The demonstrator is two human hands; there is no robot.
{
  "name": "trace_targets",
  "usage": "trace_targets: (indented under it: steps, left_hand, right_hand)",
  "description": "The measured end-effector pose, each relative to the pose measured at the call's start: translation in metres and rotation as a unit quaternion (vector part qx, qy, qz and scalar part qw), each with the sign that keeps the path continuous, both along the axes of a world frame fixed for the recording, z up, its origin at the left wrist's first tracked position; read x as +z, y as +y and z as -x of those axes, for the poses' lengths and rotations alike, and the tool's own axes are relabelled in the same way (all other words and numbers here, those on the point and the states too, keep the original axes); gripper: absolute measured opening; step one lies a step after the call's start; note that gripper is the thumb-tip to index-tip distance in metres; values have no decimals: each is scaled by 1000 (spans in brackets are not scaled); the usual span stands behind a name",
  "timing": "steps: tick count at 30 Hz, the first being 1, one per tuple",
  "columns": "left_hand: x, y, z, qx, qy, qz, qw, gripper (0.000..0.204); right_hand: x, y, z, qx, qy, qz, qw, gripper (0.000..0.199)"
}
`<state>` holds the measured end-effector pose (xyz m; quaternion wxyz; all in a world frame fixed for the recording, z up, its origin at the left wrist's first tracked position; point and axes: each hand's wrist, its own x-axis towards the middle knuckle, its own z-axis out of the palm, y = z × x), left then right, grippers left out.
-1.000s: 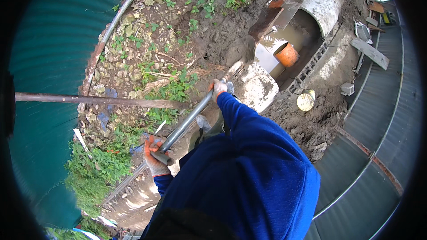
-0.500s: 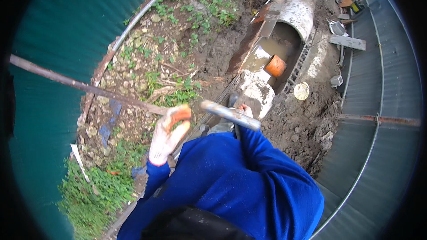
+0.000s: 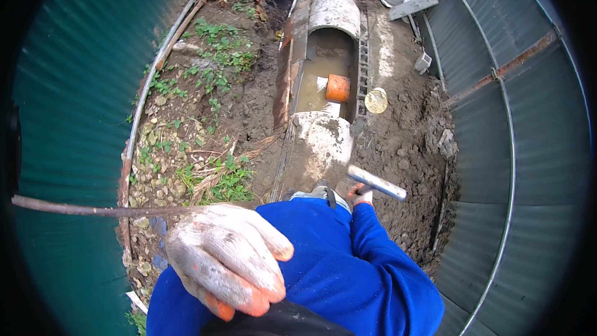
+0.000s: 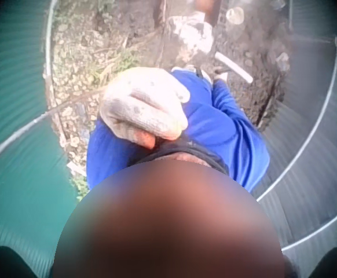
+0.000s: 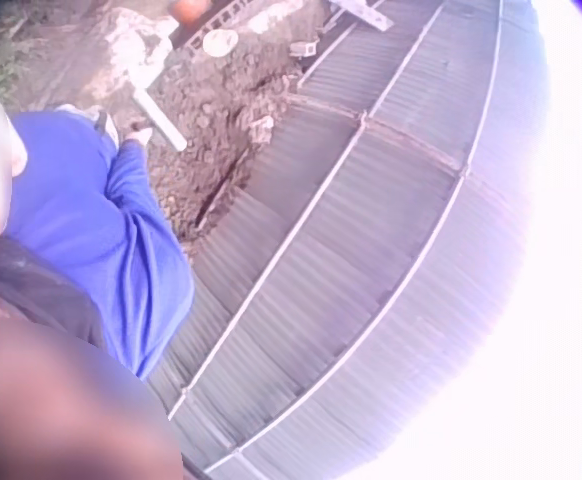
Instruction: The person uses a shovel to dig and move soil within a narrow, covered outdoor area. They repeatedly scoop soil and transfer it into a trench beside a concrete drainage pipe.
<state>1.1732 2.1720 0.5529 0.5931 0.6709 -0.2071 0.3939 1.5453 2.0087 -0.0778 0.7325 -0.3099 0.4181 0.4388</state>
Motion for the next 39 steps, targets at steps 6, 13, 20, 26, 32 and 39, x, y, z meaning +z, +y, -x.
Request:
trace_targets:
  steps: [6,13,20,26,32,39]
  left_hand:
    - [-14,-15,-141,-215,-189,156,945,34]
    - [-41,-19,-237,-339,-191,228,893,33]
    - [-38,3,-276,-415,-66,216,881,31]
    - [-52,13,-322,-401,-241,224,855,35]
    - [-30,60,-314,-366,-99,195,904,23]
    - [-26,73,-351,-396,-23,207,894,25]
  right_hand:
    - [-16,-139,-49,28,118,-67,990,18]
    - [37,-187,-26,-84,113,-62,988,14]
    - [79,-184,-26,-87,114,-14,990,21]
    - [198,-173,8,33,-223,125,966,40]
    - [293,-155,29,-202,-75,159,963,70]
    - [274,-133,19,-141,-46,238,960,37]
